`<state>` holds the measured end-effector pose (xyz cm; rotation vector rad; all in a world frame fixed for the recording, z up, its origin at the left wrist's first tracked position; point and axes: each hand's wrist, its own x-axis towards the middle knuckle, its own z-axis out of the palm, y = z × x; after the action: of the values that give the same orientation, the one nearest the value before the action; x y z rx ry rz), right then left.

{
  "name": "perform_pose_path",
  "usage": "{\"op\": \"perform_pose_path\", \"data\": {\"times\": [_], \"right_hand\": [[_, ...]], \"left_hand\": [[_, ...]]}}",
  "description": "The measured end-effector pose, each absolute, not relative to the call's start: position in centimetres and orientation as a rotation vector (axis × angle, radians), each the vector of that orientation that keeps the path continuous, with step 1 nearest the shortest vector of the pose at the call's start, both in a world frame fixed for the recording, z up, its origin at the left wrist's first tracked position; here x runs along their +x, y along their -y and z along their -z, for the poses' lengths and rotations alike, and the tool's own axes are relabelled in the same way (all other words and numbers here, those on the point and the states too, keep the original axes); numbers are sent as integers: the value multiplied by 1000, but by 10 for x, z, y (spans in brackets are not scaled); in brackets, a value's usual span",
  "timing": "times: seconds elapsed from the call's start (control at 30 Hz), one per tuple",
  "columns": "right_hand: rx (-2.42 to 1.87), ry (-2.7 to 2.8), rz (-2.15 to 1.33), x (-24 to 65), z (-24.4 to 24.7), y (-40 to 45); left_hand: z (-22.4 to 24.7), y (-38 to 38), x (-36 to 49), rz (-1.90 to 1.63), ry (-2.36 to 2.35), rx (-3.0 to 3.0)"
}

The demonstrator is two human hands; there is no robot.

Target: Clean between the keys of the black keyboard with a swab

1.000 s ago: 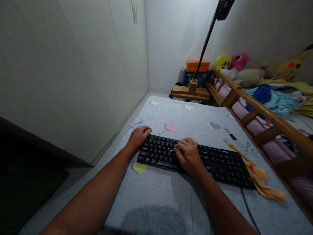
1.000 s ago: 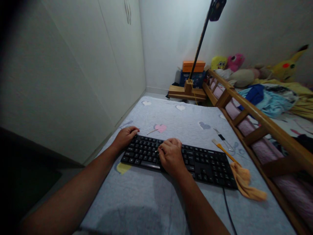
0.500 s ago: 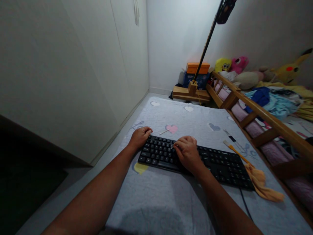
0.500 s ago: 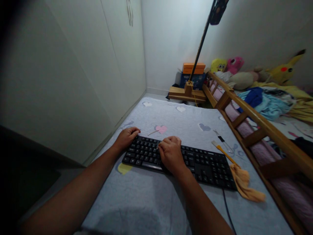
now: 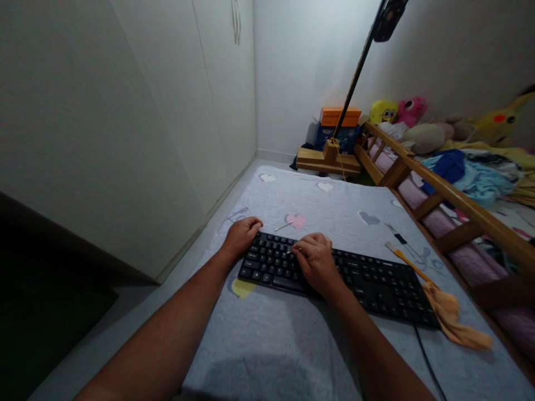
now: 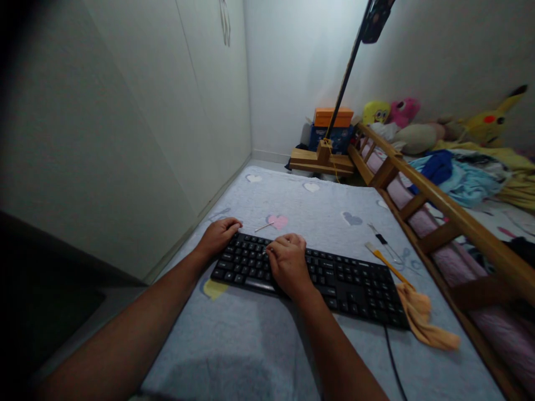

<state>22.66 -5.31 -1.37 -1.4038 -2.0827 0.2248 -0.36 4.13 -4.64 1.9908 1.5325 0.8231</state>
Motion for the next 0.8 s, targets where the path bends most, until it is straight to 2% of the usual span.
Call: {"op": "perform_pose_path", "data": {"times": [0.8], "right_hand": [[-1387, 2105, -254, 222, 16, 51]], "left_hand": [[47, -41, -3, -841, -1516, 1979]]}}
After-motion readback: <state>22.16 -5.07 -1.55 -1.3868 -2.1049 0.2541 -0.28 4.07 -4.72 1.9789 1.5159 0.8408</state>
